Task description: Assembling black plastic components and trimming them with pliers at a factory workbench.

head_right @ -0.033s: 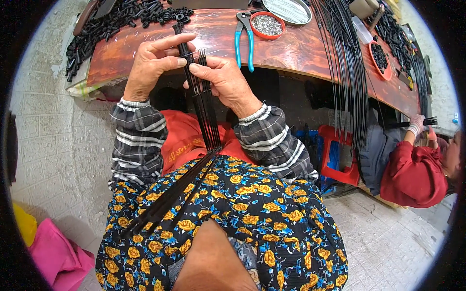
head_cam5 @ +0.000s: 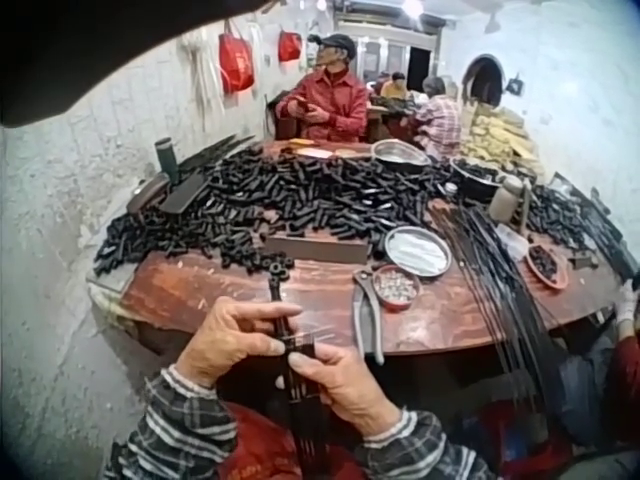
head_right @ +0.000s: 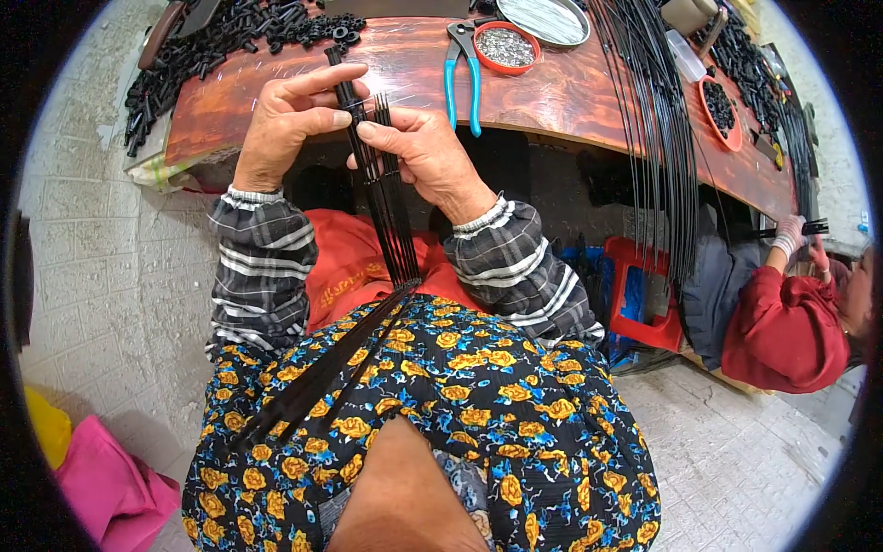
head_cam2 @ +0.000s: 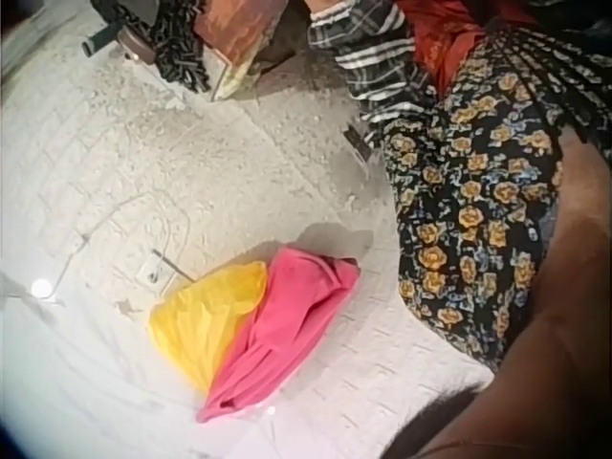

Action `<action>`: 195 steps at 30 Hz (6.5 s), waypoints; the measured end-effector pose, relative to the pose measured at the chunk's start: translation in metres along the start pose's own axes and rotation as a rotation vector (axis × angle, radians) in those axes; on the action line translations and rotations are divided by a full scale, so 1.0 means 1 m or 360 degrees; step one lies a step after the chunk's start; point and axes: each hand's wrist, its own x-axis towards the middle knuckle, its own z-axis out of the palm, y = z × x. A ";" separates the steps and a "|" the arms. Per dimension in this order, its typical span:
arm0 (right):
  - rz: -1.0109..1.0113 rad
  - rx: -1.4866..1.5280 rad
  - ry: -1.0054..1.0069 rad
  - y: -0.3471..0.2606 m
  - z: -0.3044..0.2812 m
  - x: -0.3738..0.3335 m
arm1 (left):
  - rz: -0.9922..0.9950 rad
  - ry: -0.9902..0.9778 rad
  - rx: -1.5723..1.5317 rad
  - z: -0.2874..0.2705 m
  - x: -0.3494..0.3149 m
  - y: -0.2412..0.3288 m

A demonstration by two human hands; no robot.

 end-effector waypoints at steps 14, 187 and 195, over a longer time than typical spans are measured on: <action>-0.0034 -0.0043 -0.0186 -0.002 -0.005 0.000 | 0.0534 -0.0435 -0.0741 -0.009 0.012 -0.035; -0.0897 -0.0450 0.0262 0.004 0.028 0.023 | 0.0417 0.1191 -0.0606 0.059 -0.016 0.008; -0.0744 -0.0336 0.0185 -0.005 0.024 0.016 | 0.0432 0.1154 -0.0758 0.056 -0.019 0.005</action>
